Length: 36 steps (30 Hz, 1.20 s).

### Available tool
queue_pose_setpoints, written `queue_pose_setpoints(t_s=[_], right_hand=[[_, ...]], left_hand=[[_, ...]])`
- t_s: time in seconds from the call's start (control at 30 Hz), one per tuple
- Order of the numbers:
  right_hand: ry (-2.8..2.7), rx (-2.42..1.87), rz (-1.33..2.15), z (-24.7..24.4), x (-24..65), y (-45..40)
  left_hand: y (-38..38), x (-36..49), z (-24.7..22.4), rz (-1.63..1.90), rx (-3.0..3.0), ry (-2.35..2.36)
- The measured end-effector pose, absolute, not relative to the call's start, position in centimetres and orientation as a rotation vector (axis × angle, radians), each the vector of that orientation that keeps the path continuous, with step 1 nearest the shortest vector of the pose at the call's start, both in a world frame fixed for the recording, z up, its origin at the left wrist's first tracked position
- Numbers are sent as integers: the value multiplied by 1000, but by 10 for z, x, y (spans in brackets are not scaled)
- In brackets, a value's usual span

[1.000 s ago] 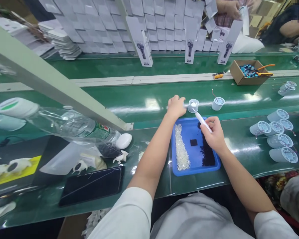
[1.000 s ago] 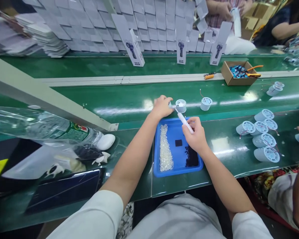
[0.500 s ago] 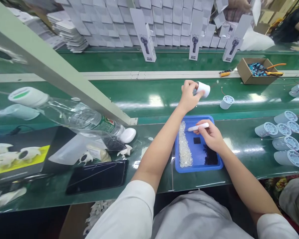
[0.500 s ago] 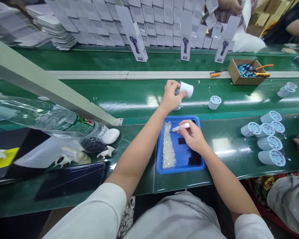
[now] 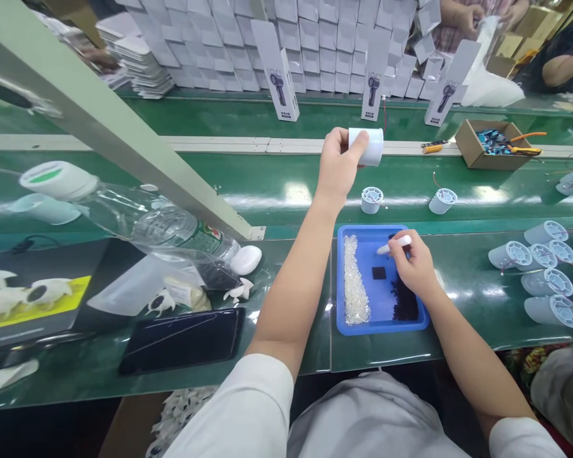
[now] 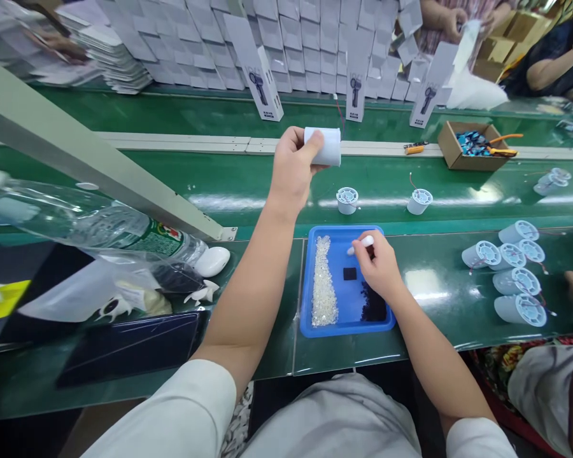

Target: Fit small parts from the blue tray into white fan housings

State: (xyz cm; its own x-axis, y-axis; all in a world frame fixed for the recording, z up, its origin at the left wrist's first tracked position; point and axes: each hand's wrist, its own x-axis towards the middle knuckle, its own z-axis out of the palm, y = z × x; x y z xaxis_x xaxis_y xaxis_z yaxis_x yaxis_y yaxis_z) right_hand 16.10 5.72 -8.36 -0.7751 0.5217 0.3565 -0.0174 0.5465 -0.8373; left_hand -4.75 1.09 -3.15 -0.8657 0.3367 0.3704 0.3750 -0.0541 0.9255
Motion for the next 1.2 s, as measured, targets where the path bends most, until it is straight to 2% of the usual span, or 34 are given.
queue_pose_setpoints(t_s=[0.13,0.47,0.7,0.9,1.2], right_hand=[[-2116,-405,999,-79,163,61],[-2146,-410,1050,-82,161,63],[-2174,-352,1044,-79,163,61],[-2356,-146,1217,-78,167,57],[-1730,-343,1275,-81,167,58]], left_hand=[[7,-45,-26,-2275,-873,-2067],[11,-46,-30,-2159,-803,-2084],[6,-35,-17,-2465,-743,-2092],[6,-23,-15,-2519,-821,-2220],[9,2,-10,-2649,-823,-2416]])
